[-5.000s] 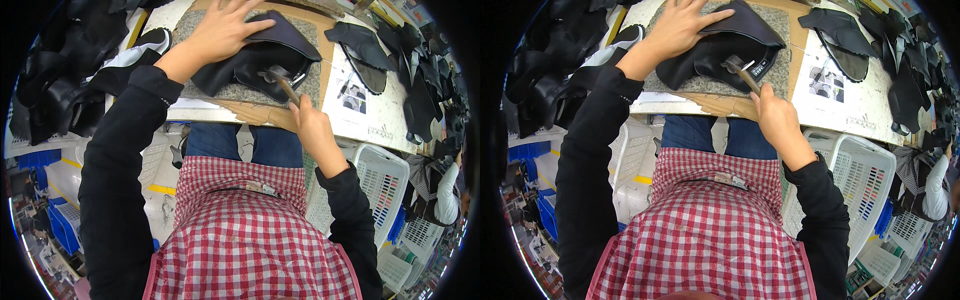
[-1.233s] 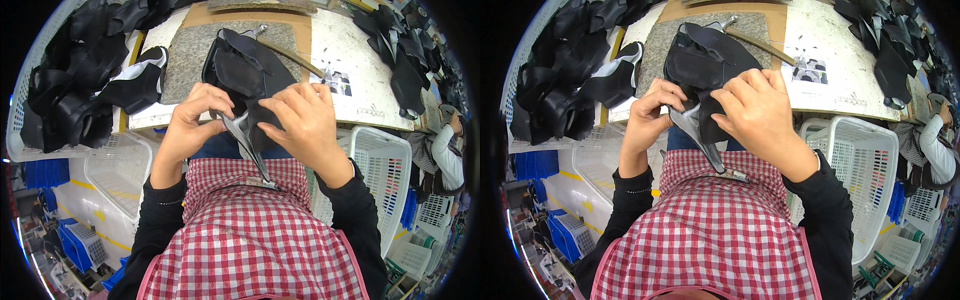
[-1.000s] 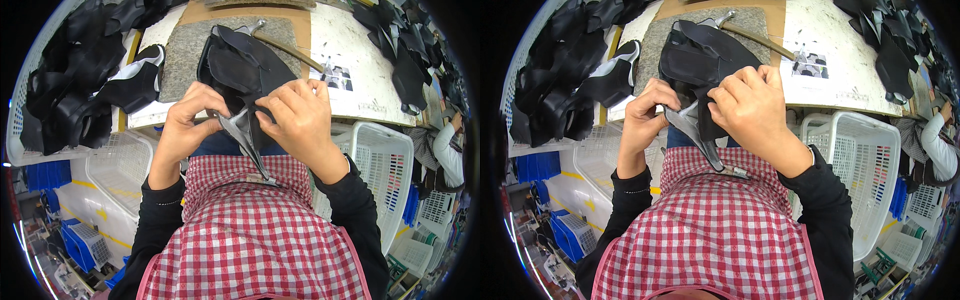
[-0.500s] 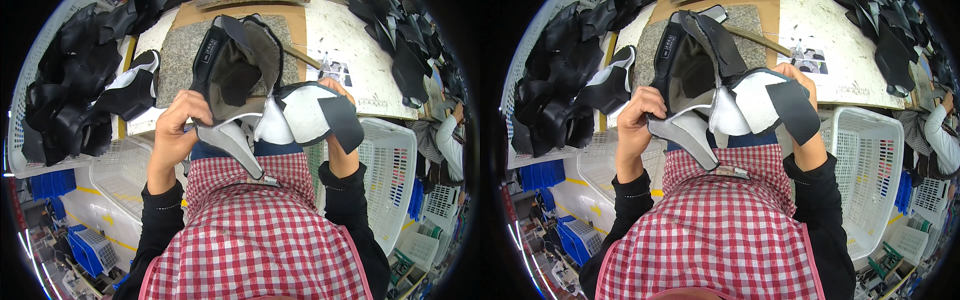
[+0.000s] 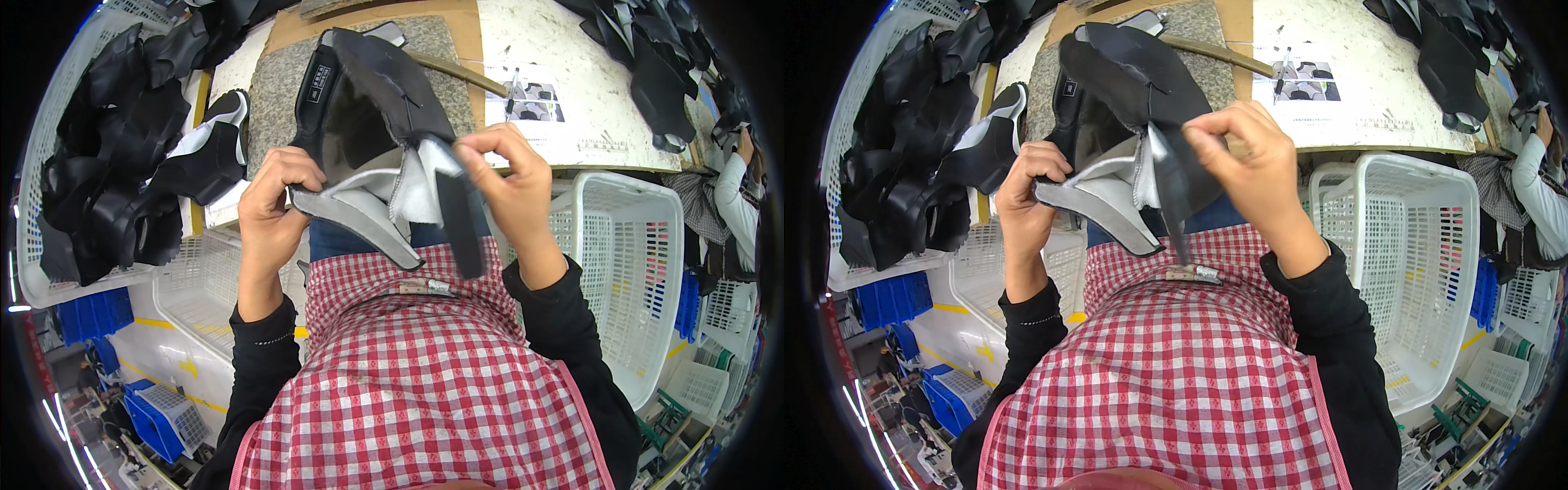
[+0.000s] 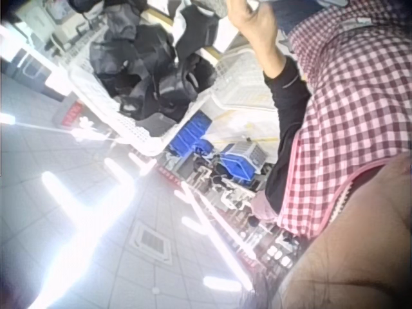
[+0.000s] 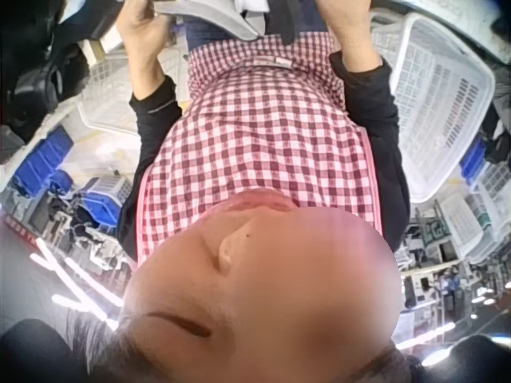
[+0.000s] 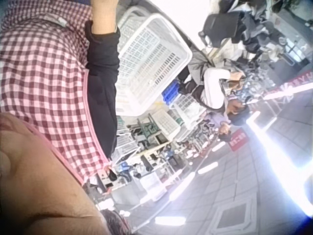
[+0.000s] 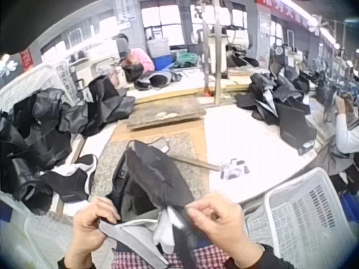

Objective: The person hammers a black shoe on a workbench, then uses a tool to adjust the sole and upper. They repeatedly inspect the shoe, reposition it, and continue hammering and adjusting the sole area.

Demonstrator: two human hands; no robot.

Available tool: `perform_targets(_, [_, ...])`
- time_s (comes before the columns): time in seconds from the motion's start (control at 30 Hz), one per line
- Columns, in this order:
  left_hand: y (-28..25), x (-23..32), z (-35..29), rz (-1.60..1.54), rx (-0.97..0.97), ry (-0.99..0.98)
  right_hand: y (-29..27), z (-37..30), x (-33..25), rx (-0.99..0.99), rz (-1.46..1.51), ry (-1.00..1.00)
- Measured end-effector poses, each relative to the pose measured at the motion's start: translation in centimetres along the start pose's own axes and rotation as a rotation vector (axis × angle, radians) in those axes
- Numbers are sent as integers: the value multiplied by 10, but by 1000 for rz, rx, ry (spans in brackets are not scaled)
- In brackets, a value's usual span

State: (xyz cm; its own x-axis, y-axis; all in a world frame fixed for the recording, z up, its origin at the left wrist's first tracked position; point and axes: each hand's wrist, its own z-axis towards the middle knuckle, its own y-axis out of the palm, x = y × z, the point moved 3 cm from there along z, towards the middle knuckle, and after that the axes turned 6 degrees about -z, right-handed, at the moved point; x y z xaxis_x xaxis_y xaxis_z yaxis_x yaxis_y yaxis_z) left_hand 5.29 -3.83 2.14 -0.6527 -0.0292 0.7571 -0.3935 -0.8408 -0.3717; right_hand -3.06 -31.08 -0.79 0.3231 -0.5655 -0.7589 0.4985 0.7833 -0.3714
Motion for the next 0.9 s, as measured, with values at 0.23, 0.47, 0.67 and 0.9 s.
perform_targets(0.23, [6, 26, 23, 1, -3, 50, 3, -60, 14, -820, 635, 606])
perform_targets(0.47, [15, 52, 48, 169, -149, 75, 9, -38, 10, -434, 1519, 415])
perform_targets(0.67, [32, 67, 57, 315, -287, 136, 13, 9, -40, -104, -391, -495])
perform_targets(0.9, [42, 38, 38, 421, -169, 229, 13, 16, -14, -29, -588, -656])
